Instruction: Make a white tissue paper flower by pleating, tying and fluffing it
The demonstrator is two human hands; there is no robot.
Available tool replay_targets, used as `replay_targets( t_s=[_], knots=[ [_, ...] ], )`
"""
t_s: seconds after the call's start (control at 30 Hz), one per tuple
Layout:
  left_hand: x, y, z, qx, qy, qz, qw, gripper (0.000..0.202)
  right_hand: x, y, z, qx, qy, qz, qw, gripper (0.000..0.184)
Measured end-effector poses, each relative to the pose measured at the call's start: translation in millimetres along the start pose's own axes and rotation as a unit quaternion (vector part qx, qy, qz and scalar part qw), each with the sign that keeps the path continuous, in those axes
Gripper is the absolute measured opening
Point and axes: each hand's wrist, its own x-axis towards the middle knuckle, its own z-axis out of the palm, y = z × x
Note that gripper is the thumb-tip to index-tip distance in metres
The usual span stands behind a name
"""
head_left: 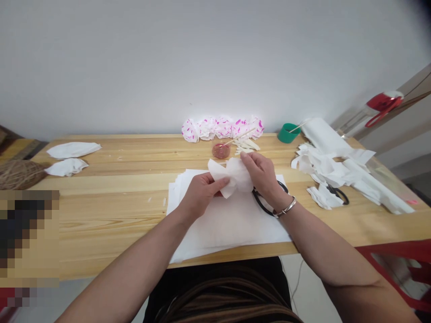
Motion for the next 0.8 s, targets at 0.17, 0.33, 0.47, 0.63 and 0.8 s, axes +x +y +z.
replay_targets(
  t_s=[0.17,0.33,0.47,0.63,0.8],
  knots=[
    [4.0,0.2,-1.5,-0.049,0.033,0.025,0.998,0.029,-1.8,2.2,2.5,-0.067,-0.033,-0.001,0.997,0.039],
    [3.5,0.7,-1.3,-0.062,0.02,0.029,0.997,0.026,0.3,8.9,5.9,-0.049,-0.029,-0.011,0.998,0.024],
    [4.2,-0.5,-3.2,-0.063,-0.018,0.033,0.997,0.026,4.4,13.4,4.9,-0.019,-0.004,0.006,1.0,0.024],
    [5.5,-0.2,-5.0,-0.073,-0.03,0.031,0.996,0.024,5.0,15.0,4.7,-0.01,0.0,-0.009,1.0,0.026],
    [6.3,1.6,-4.6,-0.096,0.008,0.032,0.995,0.026,-3.4,8.5,1.6,-0.107,0.093,-0.232,0.962,0.02]
  ],
)
